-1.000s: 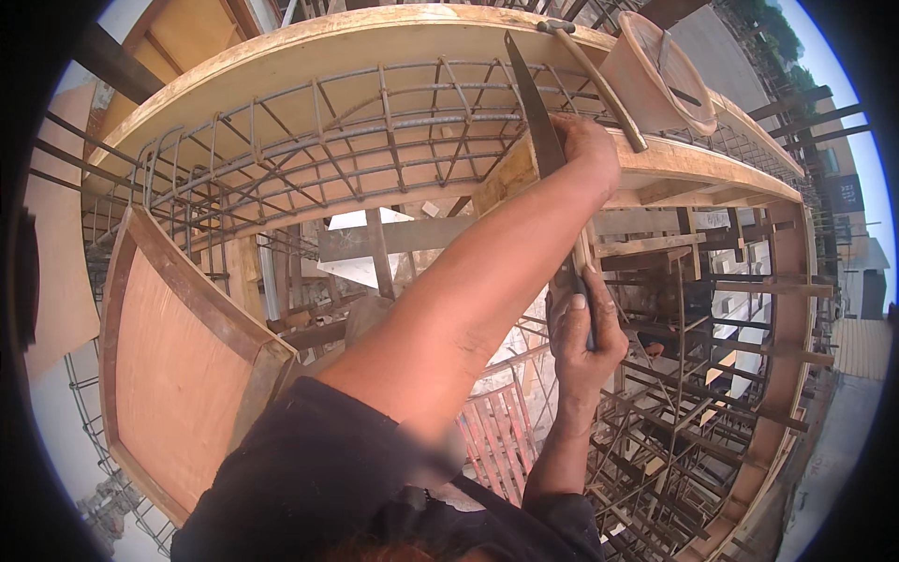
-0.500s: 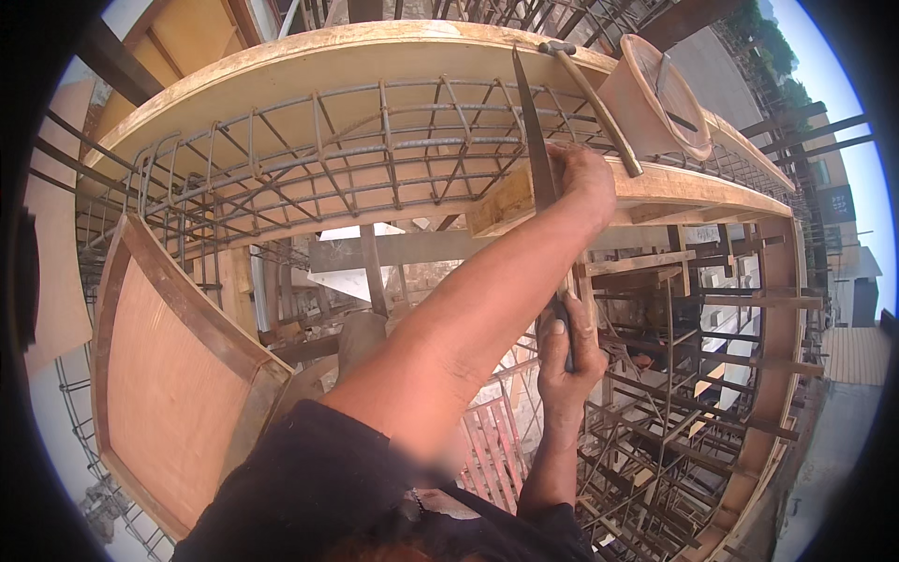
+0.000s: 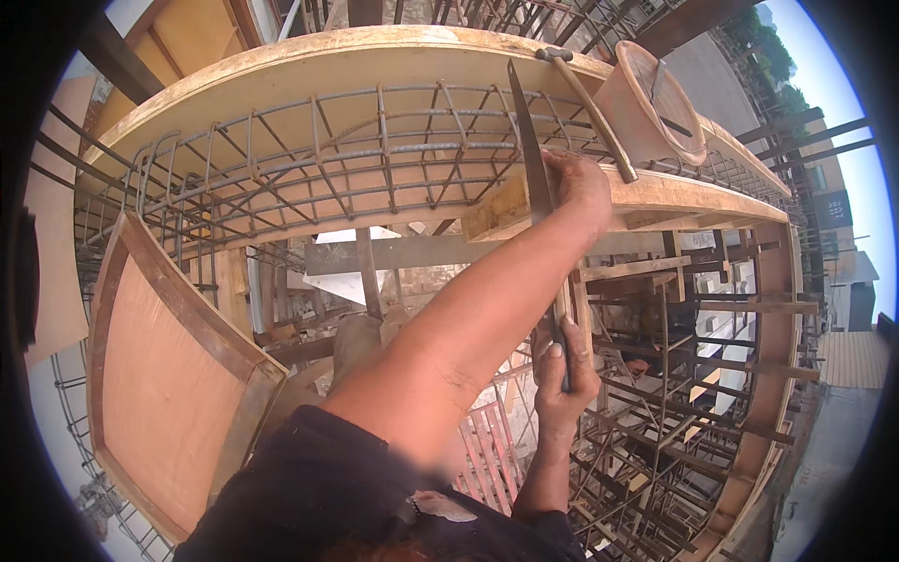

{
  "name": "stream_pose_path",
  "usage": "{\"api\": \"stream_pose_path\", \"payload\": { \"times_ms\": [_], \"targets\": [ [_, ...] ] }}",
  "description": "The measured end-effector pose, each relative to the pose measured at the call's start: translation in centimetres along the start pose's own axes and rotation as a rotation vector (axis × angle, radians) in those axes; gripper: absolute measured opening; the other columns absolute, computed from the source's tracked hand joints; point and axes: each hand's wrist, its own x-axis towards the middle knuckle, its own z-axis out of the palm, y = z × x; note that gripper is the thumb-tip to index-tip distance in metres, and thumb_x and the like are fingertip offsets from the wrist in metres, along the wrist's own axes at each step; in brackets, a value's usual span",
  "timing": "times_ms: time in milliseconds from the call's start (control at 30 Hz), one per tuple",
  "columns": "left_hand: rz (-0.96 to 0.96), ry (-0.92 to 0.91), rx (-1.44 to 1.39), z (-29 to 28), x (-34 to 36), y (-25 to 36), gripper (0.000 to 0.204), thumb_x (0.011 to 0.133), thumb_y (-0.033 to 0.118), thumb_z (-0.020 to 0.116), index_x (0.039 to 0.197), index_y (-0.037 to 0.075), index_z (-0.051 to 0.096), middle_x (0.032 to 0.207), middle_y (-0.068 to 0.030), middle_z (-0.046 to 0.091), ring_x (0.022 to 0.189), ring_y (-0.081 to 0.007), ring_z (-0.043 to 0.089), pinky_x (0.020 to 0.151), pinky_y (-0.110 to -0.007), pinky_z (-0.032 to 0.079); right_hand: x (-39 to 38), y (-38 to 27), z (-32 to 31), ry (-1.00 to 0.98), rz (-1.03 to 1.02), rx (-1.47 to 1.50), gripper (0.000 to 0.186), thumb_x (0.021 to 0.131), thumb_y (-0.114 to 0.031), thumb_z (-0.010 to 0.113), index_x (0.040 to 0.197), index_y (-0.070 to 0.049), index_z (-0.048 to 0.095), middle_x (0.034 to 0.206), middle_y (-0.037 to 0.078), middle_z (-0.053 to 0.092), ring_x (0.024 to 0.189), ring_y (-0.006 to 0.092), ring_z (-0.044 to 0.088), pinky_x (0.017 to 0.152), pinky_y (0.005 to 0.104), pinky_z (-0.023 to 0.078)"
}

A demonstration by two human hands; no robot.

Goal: The person measures a wooden board using a tape measure and positions it onto a rebar structure. The person uses a hammer to secure wooden pieces to the frame and a handsaw to cut a wooden section.

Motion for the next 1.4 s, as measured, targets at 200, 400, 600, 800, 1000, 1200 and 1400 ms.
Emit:
{"api": "stream_pose_path", "payload": {
  "times_ms": [200,400,600,800,1000,1200,1400],
  "targets": [
    [0.102,0.044,-0.135,-2.2,-1.8,-0.5,0.057,0.083,0.017,0.074,0.135,-0.003,0.062,0.136,-0.0292,0.059,0.129,-0.0485,0.054,0.103,-0.069,0.046,-9.0,1.6,-6.7,-0.005,0.096,-0.078,0.036,0.096,-0.007,0.053,0.128,0.006,0.065,0.105,0.021,0.075,0.086,0.0217,0.072,0.079,0.0334,0.056],
    [0.279,-0.120,-0.228,-2.0,-1.3,-2.5,0.094,0.078,0.068,0.069,0.142,0.000,0.057,0.142,-0.0261,0.056,0.132,-0.0499,0.050,0.104,-0.073,0.040,2.7,0.6,1.7,0.006,0.099,0.084,0.035,0.097,-0.006,0.055,0.128,0.005,0.066,0.105,0.014,0.075,0.084,0.0153,0.068,0.077,0.0297,0.053],
    [-0.022,0.104,-0.005,1.1,0.5,-0.4,0.066,0.084,0.033,0.076,0.137,-0.003,0.060,0.137,-0.0289,0.059,0.129,-0.0498,0.054,0.104,-0.068,0.045,-8.4,0.8,-6.2,-0.113,0.095,-0.014,0.036,0.097,-0.008,0.054,0.126,0.009,0.065,0.104,0.023,0.075,0.088,0.0246,0.074,0.080,0.0347,0.057],
    [0.238,-0.016,-0.119,-2.7,-3.9,-2.1,0.062,0.084,0.022,0.073,0.138,-0.006,0.058,0.141,-0.0303,0.055,0.131,-0.0500,0.052,0.108,-0.067,0.041,2.7,1.3,1.9,0.030,-0.029,0.003,0.031,0.098,-0.004,0.057,0.126,0.006,0.065,0.107,0.020,0.075,0.096,0.0216,0.072,0.083,0.0340,0.055],
    [0.144,0.012,-0.303,-1.8,-3.3,-1.6,0.060,0.086,0.022,0.072,0.138,-0.004,0.059,0.145,-0.0303,0.052,0.134,-0.0479,0.050,0.109,-0.069,0.038,-8.2,2.6,-5.4,0.016,0.114,0.036,0.035,0.095,-0.006,0.052,0.123,0.008,0.067,0.098,0.022,0.076,0.075,0.0172,0.071,0.072,0.0308,0.057],
    [0.026,0.088,-0.224,-1.0,-2.2,0.2,0.063,0.084,0.023,0.073,0.139,-0.003,0.059,0.146,-0.0289,0.052,0.135,-0.0480,0.049,0.109,-0.069,0.039,-2.1,3.5,-1.1,0.028,0.082,0.030,0.035,0.097,-0.007,0.053,0.127,0.007,0.066,0.101,0.018,0.075,0.079,0.0174,0.069,0.075,0.0309,0.055],
    [0.133,-0.003,-0.200,-1.3,-2.3,-1.7,0.065,0.081,0.020,0.076,0.139,-0.004,0.058,0.144,-0.0286,0.054,0.133,-0.0485,0.051,0.108,-0.068,0.039,-3.2,3.4,-2.1,0.014,0.063,-0.017,0.037,0.096,-0.007,0.055,0.128,0.007,0.065,0.101,0.016,0.075,0.085,0.0163,0.069,0.080,0.0309,0.055]
  ]
}}
